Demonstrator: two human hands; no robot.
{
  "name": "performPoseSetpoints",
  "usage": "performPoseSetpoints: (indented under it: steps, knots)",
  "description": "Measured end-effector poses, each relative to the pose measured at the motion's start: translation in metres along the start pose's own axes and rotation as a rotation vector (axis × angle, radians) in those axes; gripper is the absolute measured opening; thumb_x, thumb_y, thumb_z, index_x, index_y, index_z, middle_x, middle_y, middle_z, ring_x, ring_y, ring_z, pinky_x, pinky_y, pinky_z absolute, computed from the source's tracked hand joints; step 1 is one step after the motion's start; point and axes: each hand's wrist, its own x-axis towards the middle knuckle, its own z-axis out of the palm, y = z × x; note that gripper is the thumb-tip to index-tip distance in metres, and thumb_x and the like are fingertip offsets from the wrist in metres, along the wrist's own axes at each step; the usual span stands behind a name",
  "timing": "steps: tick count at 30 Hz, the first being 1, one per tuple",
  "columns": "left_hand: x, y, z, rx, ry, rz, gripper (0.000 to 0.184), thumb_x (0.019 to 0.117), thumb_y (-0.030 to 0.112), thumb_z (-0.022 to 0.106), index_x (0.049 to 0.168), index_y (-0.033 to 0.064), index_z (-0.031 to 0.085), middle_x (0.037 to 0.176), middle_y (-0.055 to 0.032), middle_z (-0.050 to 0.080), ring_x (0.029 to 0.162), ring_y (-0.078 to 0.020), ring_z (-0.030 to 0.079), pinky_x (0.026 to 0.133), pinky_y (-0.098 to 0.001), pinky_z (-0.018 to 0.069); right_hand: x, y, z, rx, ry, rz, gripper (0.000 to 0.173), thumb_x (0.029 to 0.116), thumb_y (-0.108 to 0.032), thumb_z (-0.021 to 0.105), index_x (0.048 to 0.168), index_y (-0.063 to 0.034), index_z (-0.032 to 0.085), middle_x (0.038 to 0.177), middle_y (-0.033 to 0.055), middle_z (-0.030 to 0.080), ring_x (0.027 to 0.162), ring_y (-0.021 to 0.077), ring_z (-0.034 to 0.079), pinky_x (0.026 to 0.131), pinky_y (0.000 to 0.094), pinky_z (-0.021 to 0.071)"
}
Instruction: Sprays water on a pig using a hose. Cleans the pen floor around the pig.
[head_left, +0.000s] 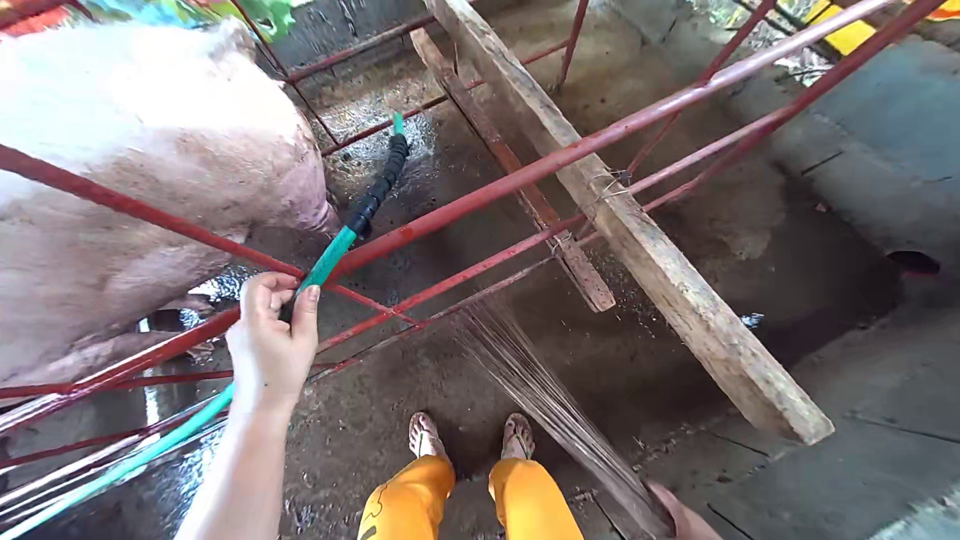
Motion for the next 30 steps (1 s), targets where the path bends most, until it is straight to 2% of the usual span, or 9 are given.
performPoseSetpoints:
  steps: [5, 9, 12, 13, 15, 20, 23, 27, 30]
  knots:
    - [0.006, -0.004, -0.011, 0.057, -0.047, 0.015, 0.035, 0.1036, 0.025, 0.058, 0.119, -0.0062, 0.057, 0.093, -0.0224, 0.069, 0.078, -0.0299, 0.068, 0.073, -0.0492, 0.0548, 0.074, 0.007, -0.034, -0.002, -0.113, -0.103, 0.144, 0.0538, -0.012, 0.097, 0.166, -0.0134, 0.008, 0.160, 0.0281, 0.036, 0.144, 0.0414, 0.043, 0.116, 0.0560, 0.0393]
    - [0.009, -0.001, -0.013, 0.093, -0.056, -0.051, 0.045, 0.1032, 0.027, 0.060, 0.127, -0.0079, 0.045, 0.091, -0.0243, 0.066, 0.077, -0.0367, 0.067, 0.072, -0.0575, 0.0533, 0.105, -0.011, -0.026, -0.318, 0.006, 0.058, 0.110, 0.0705, -0.013, 0.088, 0.163, -0.0158, 0.029, 0.136, 0.0281, 0.061, 0.125, 0.0467, 0.060, 0.103, 0.0657, 0.0467]
    - [0.017, -0.002, -0.019, 0.107, -0.134, -0.096, 0.058, 0.1039, 0.032, 0.059, 0.145, -0.0027, 0.037, 0.094, -0.0234, 0.069, 0.075, -0.0360, 0.069, 0.072, -0.0593, 0.0556, 0.116, -0.020, -0.031, -0.304, -0.009, 0.000, 0.107, 0.0743, -0.012, 0.087, 0.163, -0.0155, 0.027, 0.137, 0.0277, 0.060, 0.126, 0.0456, 0.059, 0.104, 0.0646, 0.0463]
    - [0.020, -0.003, -0.021, 0.114, -0.157, -0.096, 0.054, 0.1043, 0.033, 0.058, 0.140, -0.0046, 0.045, 0.094, -0.0251, 0.069, 0.075, -0.0380, 0.069, 0.072, -0.0620, 0.0550, 0.119, -0.009, -0.029, -0.225, -0.024, -0.044, 0.110, 0.0735, -0.008, 0.086, 0.164, -0.0155, 0.025, 0.141, 0.0281, 0.057, 0.129, 0.0449, 0.057, 0.106, 0.0635, 0.0452]
    - [0.027, -0.002, -0.024, 0.149, -0.193, -0.084, 0.043, 0.1060, 0.034, 0.055, 0.112, -0.0074, 0.061, 0.085, -0.0250, 0.066, 0.069, -0.0381, 0.063, 0.067, -0.0636, 0.0489, 0.127, 0.016, -0.023, -0.116, -0.025, -0.097, 0.110, 0.0749, -0.005, 0.084, 0.165, -0.0178, 0.023, 0.148, 0.0268, 0.052, 0.135, 0.0428, 0.053, 0.112, 0.0612, 0.0423]
    - [0.043, -0.005, -0.029, 0.237, -0.286, -0.089, 0.043, 0.1057, 0.037, 0.055, 0.090, -0.0018, 0.063, 0.068, -0.0122, 0.060, 0.054, -0.0232, 0.055, 0.055, -0.0514, 0.0472, 0.133, 0.013, -0.019, -0.254, 0.009, -0.084, 0.098, 0.0886, -0.023, 0.079, 0.166, -0.0260, 0.020, 0.137, 0.0270, 0.062, 0.123, 0.0454, 0.062, 0.106, 0.0631, 0.0459]
    - [0.052, -0.017, -0.032, 0.211, -0.305, -0.021, 0.047, 0.1002, 0.045, 0.056, 0.093, -0.0008, 0.067, 0.069, -0.0097, 0.064, 0.056, -0.0190, 0.060, 0.058, -0.0490, 0.0518, 0.132, -0.016, -0.029, -0.302, -0.002, -0.086, 0.091, 0.0948, -0.036, 0.075, 0.166, -0.0319, 0.019, 0.135, 0.0261, 0.063, 0.123, 0.0450, 0.062, 0.106, 0.0642, 0.0457]
    - [0.057, -0.031, -0.026, 0.052, -0.270, 0.057, 0.041, 0.0953, 0.044, 0.061, 0.103, 0.0046, 0.067, 0.068, 0.0042, 0.061, 0.052, 0.0019, 0.055, 0.051, -0.0207, 0.0503, 0.161, -0.048, -0.042, -0.323, 0.017, -0.119, 0.083, 0.0989, -0.038, 0.069, 0.166, -0.0363, 0.020, 0.136, 0.0244, 0.063, 0.124, 0.0445, 0.061, 0.105, 0.0649, 0.0454]
    - [0.056, -0.030, -0.023, 0.006, -0.232, 0.083, 0.033, 0.0941, 0.038, 0.063, 0.100, 0.0059, 0.067, 0.065, 0.0081, 0.059, 0.050, 0.0061, 0.052, 0.048, -0.0151, 0.0464, 0.188, -0.063, -0.035, -0.341, 0.005, -0.194, 0.083, 0.1014, -0.038, 0.065, 0.167, -0.0310, 0.016, 0.136, 0.0249, 0.063, 0.124, 0.0438, 0.062, 0.107, 0.0626, 0.0450]
